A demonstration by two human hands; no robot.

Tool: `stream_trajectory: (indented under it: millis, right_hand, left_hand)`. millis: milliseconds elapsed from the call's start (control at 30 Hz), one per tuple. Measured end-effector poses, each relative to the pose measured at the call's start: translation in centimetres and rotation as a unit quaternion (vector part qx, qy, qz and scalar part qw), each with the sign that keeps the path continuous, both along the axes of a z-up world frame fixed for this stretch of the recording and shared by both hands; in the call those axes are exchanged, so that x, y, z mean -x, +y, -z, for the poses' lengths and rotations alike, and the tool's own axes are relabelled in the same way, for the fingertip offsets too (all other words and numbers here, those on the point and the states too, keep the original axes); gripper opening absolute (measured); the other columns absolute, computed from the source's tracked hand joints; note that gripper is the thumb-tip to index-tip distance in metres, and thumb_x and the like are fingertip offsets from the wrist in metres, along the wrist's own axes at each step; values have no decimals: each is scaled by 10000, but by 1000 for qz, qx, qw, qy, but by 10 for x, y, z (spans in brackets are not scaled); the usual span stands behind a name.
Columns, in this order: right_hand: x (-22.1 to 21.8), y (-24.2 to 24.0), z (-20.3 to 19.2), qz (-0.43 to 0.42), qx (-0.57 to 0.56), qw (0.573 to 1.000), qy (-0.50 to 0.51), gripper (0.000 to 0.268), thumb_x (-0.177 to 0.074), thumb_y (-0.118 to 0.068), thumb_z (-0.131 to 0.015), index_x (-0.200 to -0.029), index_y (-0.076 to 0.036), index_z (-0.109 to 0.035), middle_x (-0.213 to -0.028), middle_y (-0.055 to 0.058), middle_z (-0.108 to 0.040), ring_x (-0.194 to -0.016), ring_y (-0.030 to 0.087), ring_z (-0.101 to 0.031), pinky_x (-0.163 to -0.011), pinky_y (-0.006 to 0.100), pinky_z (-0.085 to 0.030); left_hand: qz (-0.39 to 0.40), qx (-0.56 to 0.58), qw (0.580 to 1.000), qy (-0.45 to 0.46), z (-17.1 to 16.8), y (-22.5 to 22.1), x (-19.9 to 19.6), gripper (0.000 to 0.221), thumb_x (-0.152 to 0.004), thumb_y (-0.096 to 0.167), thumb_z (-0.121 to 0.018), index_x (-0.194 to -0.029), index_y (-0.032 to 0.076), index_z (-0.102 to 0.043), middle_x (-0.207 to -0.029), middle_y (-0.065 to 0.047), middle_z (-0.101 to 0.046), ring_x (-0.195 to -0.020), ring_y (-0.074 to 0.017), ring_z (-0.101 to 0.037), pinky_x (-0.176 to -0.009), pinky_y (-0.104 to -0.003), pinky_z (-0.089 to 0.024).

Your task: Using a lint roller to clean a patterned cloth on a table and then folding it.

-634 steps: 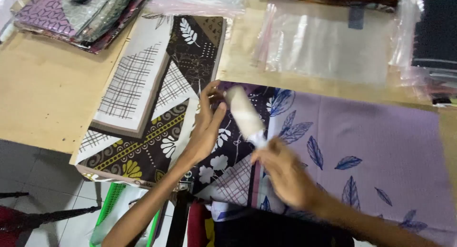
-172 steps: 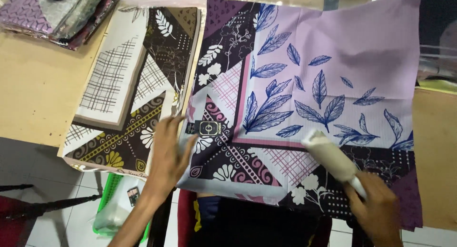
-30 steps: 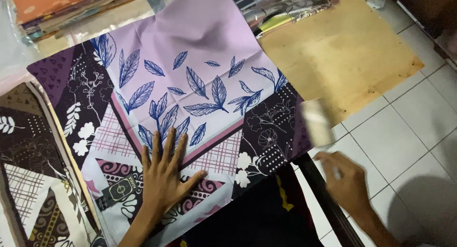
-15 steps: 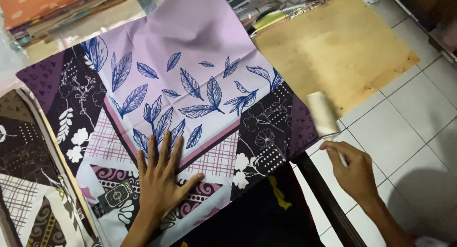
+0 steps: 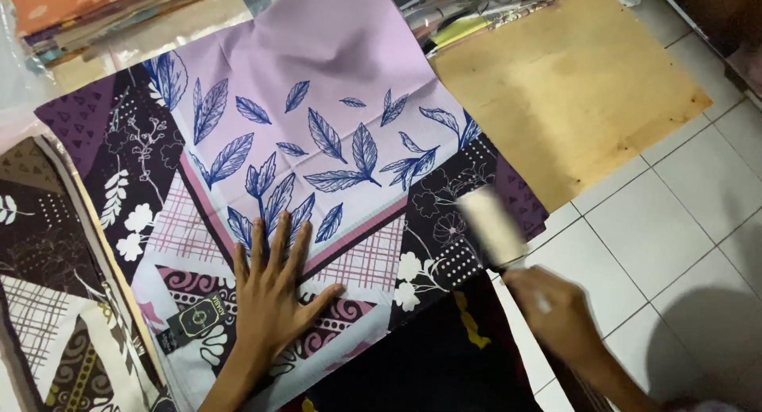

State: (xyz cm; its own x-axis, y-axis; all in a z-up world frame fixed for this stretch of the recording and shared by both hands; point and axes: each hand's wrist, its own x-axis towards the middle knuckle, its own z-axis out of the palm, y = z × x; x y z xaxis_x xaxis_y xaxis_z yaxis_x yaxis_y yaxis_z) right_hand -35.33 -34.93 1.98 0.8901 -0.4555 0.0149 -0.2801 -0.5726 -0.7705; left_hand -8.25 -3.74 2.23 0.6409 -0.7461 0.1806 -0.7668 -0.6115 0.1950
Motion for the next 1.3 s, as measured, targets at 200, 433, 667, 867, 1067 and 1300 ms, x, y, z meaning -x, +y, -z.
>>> stream_trajectory:
  millis: [200,433,667,867,1067,1300]
  right_hand:
    - [6,-39,-17,121,61,990,35,201,-986,-18,-589,-1089,-71,-754,-1145,75,-776,-1034,204,-707,-842,322,-525]
    - [-68,-38,1,-49,107,983,-144,219,-1008,-37,-593,-1220,0,-553,-1131,180,-620,-984,268,-606,-849,357,-494]
    - [-241,44,-30,-320,112,928,-155,380,-942,-162,-690,-1302,-66,-613,-992,170,-734,-928,394,-719,-844,470,-564]
    - [-293,73,39,-379,343,837,-197,261,-1002,-221,-618,-1151,-17,-684,-967,177,-662,-901,349,-702,-800,451,-558]
    - [-205,98,5,-541,285,778,-144,325,-945,-210,-669,-1194,-2,-653,-998,138,-681,-872,252,-638,-873,443,-524]
    - [-259,68,11,-449,203,852,-177,198,-934,-77,-626,-1117,-1,-621,-1014,164,-702,-919,299,-704,-850,416,-610]
  left_hand:
    - [-5,10,1000,21,2,-1,-3,1001,-880,859,-303,-1666,276,-97,-1754,-30,-30,-1621,-296,39,-1262,-634,11]
    - [-28,105,974,198,-44,9,-36,823,-956,561,-564,-1622,170,-279,-1711,-140,-192,-1563,-389,-157,-1200,-672,-156]
    - [-47,401,811,424,-25,51,-148,333,-1040,132,-610,-1355,34,-564,-1191,-203,-632,-959,-323,-740,-896,-458,-640]
    - [-49,493,682,539,12,87,-180,318,-1050,157,-610,-1342,49,-543,-1303,-182,-576,-1161,-390,-708,-1032,-510,-579]
    - [-2,488,586,647,14,96,-200,520,-944,208,-721,-1376,30,-493,-1339,-267,-637,-1172,-393,-706,-1134,-499,-562]
    - [27,323,905,275,-21,94,-147,206,-1001,46,-580,-1199,70,-632,-1213,-103,-669,-1083,-226,-675,-941,-326,-603]
